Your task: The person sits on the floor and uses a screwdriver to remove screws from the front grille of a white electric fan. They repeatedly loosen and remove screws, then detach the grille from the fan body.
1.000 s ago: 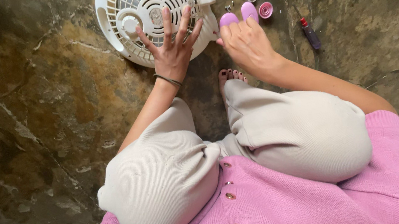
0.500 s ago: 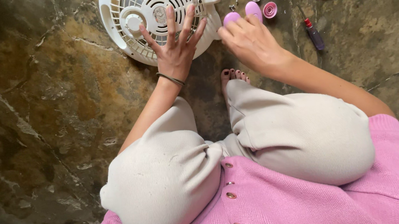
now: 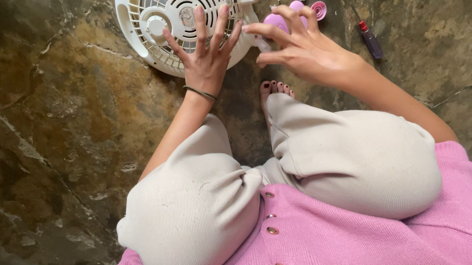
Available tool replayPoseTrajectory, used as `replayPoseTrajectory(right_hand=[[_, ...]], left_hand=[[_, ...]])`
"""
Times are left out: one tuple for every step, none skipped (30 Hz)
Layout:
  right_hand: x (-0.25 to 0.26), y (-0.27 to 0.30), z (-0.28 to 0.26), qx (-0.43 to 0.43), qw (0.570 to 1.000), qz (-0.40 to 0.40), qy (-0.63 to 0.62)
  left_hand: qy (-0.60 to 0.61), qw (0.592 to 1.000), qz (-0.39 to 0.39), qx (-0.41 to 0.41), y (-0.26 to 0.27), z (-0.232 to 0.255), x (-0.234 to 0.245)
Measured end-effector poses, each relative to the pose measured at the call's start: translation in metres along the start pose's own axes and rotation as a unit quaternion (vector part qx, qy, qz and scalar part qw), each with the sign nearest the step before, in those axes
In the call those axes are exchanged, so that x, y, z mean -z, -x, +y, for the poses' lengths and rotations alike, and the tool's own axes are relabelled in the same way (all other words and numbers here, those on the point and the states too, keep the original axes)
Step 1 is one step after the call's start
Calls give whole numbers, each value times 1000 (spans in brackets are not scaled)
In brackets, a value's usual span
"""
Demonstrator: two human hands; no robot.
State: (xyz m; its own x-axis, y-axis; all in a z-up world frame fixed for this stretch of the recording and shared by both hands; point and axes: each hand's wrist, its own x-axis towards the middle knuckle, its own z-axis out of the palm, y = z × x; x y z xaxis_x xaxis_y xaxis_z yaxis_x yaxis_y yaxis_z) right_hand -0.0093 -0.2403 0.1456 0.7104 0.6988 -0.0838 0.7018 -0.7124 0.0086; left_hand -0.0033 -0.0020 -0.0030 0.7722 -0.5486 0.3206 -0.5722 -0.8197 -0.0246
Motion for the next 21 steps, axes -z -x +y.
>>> replayPoseTrajectory(right_hand=[[2,-2,3,14,998,61,-17],[4,-5,3,-11,998,48,-28],[5,-7,0,-38,998,33,-42],[5,-11,-4,-64,996,18,-55],[3,-17,-8,-94,991,-74,-64],[1,-23,-12,-122,976,-166,-72],[0,-26,-15,-149,952,-256,-80],[-1,-26,-15,-103,975,-192,-50],[0,-23,-15,-56,990,-126,-21],[0,-18,-13,-9,998,-59,8],[2,-9,-9,-9,999,-19,-29],[3,5,0,-8,998,21,-65],[4,18,10,-6,993,63,-100],[1,33,20,-53,977,76,-190],[-3,53,30,-102,951,89,-277],[-11,73,37,-168,916,81,-355],[-26,91,43,-230,871,73,-428],[-46,111,46,-290,815,63,-497],[-68,133,47,-348,756,55,-551],[-94,154,45,-403,690,46,-600],[-122,174,42,-452,618,37,-642]], left_hand=[[-9,1000,0,-1,-2,-1,-1],[-18,1000,1,-1,-4,-2,-1],[-25,1000,-2,-2,-2,-1,0],[-25,1000,-5,-1,-1,0,1],[-27,1000,-5,-1,-2,0,0],[-29,1000,-6,-1,-3,0,0],[-29,1000,-5,-1,-3,-1,1],[-29,1000,-4,-1,-4,-1,1],[-29,1000,-3,-1,-4,-1,3],[-27,1000,-7,-2,-5,-2,5],[-22,1000,-9,-4,-5,-3,7],[-18,1000,-12,-7,-6,-4,10],[-38,999,-13,-10,-8,-5,12],[-59,998,-13,-12,-10,-7,15],[-77,997,-14,-17,-11,-7,17],[-9,999,-49,-13,-9,-7,19],[57,995,-83,-10,-5,-7,21],[123,985,-117,-6,-3,-8,20],[127,989,-72,3,0,-9,16],[130,991,-27,13,4,-11,10],[133,991,20,23,9,-15,2]])
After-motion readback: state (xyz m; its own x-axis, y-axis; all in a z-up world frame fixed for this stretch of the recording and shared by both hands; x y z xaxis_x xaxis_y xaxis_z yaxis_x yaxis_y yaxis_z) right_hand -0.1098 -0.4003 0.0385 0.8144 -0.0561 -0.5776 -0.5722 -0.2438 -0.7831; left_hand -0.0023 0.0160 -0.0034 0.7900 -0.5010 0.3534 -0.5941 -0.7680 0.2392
